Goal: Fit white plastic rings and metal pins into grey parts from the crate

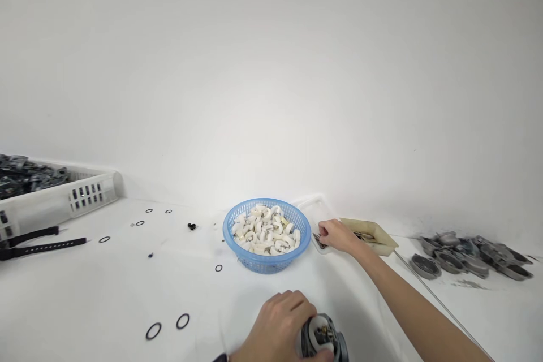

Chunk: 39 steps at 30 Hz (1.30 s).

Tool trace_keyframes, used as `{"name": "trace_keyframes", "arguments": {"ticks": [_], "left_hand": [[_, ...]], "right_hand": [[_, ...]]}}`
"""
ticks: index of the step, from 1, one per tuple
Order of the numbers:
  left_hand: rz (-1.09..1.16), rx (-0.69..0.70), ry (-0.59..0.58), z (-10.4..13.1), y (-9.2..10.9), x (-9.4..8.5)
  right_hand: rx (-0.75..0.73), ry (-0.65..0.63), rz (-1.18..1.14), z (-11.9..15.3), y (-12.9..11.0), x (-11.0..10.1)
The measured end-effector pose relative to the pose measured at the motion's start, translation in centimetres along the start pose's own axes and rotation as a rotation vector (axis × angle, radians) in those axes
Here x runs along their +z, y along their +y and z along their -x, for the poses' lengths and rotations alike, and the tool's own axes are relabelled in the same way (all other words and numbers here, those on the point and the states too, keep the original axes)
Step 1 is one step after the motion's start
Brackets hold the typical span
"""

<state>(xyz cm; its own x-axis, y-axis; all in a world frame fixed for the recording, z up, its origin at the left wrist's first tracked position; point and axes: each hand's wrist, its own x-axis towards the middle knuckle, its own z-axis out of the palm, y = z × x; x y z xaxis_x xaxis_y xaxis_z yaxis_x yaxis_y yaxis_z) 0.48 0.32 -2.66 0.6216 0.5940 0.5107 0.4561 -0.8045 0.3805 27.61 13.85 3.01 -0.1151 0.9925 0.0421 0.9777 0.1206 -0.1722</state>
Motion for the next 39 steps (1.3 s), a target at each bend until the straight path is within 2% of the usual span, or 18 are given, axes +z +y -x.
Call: {"name": "trace_keyframes", "arguments": {"ticks": [5, 9, 14, 18, 22, 28, 32, 39], "left_hand": [[0.046, -0.058, -0.031, 0.0, 1.3, -1.4], [0.1, -0.054, -0.051, 0.0, 2.0, -2.4], [0.145, -0.057, -0.102, -0.1, 2.3, -2.9], [0.166, -0.06, -0.137, -0.2, 2.3, -3.1], [0.17, -0.034, -0.144, -0.4, 2.0, -3.0], [0.123, 0.061, -0.092, -0.4, 1.6, -2.7], [0.124, 0.079, -0.069, -0.5, 1.8, -2.8], [0.126, 0.094, -0.071, -0.4, 1.7, -2.9]], "right_hand": [[-0.015, 0.058, -0.212, 2.2, 0.0, -1.4], [-0.061, 0.087, -0.446, 6.5, -0.6, -1.7], [-0.142, 0.022, -0.829, 13.3, -2.5, -0.3], [-0.171, -0.089, -1.102, 16.5, -4.2, 1.3], [-0.183, -0.112, -1.262, 17.5, -5.5, 2.3], [-0.131, 0.041, -1.362, 17.6, -7.0, 3.6], [-0.075, 0.091, -1.408, 17.5, -7.3, 4.1], [-0.032, 0.071, -1.431, 17.0, -7.5, 4.3]]}}
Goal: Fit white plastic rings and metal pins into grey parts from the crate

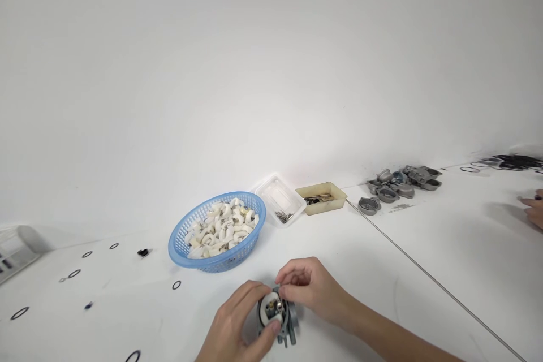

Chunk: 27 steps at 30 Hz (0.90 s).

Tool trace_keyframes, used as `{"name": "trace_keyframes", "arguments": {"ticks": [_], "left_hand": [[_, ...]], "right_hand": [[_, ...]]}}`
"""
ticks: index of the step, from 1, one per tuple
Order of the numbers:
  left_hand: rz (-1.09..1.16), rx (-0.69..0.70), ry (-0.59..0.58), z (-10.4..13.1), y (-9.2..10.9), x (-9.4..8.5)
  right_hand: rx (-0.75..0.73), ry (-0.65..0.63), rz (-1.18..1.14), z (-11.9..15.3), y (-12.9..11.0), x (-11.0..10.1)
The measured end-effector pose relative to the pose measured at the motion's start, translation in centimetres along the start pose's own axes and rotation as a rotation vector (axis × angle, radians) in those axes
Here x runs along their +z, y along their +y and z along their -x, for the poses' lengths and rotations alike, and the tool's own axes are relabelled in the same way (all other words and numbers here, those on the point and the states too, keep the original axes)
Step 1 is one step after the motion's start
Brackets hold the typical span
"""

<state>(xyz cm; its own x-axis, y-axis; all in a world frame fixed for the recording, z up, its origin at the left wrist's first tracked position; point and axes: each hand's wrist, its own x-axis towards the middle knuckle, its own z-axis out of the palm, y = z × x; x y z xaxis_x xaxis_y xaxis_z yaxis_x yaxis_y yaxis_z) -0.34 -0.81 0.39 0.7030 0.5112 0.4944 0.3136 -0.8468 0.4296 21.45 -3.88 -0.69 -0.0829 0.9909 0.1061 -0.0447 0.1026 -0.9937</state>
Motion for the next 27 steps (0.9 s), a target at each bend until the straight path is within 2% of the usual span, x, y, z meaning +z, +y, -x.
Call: {"name": "trace_keyframes", "arguments": {"ticks": [8, 14, 20, 27], "left_hand": [[-0.019, -0.009, 0.005, 0.0, 0.3, 0.0], [0.001, -0.016, 0.0, 0.2, 0.1, 0.0], [-0.021, 0.011, 0.036, 0.0, 0.4, -0.1], [-0.05, 0.029, 0.055, 0.2, 0.1, 0.1]], "right_hand": [[0.016, -0.021, 0.102, 0.4, -1.2, -0.6], [0.001, -0.186, 0.174, 0.7, -1.2, -1.5], [-0.003, -0.193, 0.219, 0.8, -1.4, -1.5], [-0.079, -0.172, 0.235, 1.0, -1.3, -1.5]]}}
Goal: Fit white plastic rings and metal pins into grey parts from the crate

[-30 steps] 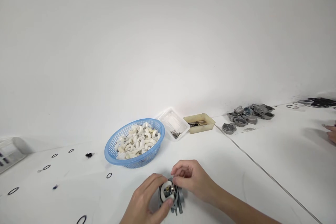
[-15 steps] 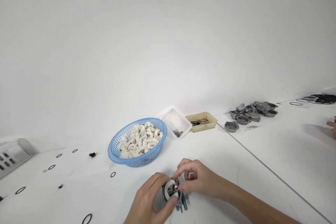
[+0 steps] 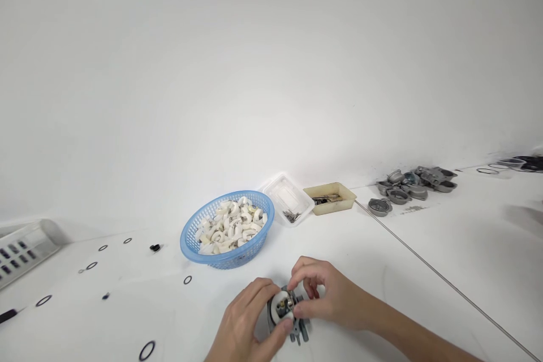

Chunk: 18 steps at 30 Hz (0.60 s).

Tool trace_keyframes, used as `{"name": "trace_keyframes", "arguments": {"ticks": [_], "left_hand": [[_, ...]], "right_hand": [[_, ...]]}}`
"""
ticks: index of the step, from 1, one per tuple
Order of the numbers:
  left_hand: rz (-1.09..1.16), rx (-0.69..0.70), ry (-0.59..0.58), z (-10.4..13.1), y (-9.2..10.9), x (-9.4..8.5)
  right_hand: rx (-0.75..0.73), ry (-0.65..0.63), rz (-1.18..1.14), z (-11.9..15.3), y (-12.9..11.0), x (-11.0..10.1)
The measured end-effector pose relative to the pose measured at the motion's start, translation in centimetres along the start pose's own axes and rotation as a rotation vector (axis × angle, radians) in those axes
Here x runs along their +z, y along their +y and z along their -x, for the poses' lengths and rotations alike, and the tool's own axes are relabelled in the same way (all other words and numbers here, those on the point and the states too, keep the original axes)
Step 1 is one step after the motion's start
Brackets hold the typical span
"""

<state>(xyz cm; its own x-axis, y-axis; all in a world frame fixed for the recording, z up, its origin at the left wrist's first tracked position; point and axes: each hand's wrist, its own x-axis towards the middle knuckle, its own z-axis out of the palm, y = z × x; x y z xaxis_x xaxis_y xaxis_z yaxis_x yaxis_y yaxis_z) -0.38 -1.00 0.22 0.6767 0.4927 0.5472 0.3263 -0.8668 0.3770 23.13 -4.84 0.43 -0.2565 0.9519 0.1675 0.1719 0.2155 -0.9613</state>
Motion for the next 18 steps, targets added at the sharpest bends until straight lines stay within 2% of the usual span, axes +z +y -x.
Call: {"name": "trace_keyframes", "arguments": {"ticks": [12, 18], "left_hand": [[-0.044, 0.057, 0.077, -0.02, -0.06, -0.13], [-0.037, 0.059, 0.069, 0.23, -0.47, -0.11]], "right_hand": [[-0.015, 0.029, 0.004, 0.17, -0.16, 0.31], [-0.007, 0.034, 0.021, 0.29, -0.21, 0.39]]}}
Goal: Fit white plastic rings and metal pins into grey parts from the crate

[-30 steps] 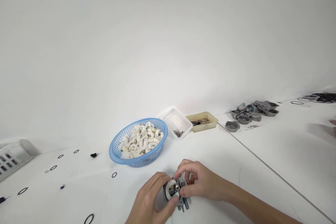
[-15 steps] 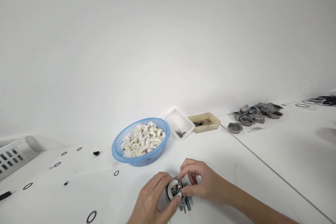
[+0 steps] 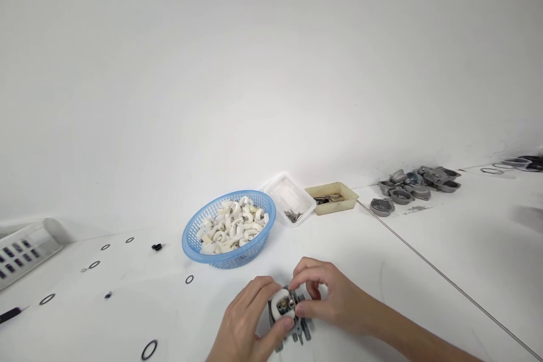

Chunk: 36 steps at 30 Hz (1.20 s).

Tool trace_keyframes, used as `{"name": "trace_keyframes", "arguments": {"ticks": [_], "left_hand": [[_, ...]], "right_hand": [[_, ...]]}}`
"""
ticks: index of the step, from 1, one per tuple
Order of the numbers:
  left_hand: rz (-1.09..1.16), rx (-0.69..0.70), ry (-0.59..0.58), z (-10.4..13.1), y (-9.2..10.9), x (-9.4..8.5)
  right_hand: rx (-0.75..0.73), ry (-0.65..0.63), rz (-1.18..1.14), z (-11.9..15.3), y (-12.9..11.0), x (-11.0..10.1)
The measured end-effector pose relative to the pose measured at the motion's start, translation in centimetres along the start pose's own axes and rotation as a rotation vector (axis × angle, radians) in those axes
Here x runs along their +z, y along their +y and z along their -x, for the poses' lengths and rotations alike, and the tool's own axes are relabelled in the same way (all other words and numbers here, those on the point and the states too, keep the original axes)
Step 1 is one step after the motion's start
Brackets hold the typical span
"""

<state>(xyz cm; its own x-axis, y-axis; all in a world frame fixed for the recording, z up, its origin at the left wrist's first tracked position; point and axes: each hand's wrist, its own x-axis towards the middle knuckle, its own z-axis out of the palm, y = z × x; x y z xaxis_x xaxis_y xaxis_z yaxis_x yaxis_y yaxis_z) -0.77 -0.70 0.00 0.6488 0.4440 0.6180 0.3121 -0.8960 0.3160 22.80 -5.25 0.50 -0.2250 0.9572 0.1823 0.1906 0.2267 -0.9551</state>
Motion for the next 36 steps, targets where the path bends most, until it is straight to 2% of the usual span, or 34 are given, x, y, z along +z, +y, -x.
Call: {"name": "trace_keyframes", "arguments": {"ticks": [7, 17, 36], "left_hand": [[0.11, -0.1, -0.09, -0.12, 0.17, -0.19], [0.093, -0.06, -0.053, -0.08, -0.05, -0.02], [0.088, -0.059, -0.074, 0.08, -0.32, -0.09]], "right_hand": [[0.006, -0.03, 0.05, 0.0, -0.07, -0.15], [-0.026, -0.043, 0.087, -0.04, 0.12, -0.15], [-0.039, -0.025, 0.11, 0.05, -0.08, 0.03]]}}
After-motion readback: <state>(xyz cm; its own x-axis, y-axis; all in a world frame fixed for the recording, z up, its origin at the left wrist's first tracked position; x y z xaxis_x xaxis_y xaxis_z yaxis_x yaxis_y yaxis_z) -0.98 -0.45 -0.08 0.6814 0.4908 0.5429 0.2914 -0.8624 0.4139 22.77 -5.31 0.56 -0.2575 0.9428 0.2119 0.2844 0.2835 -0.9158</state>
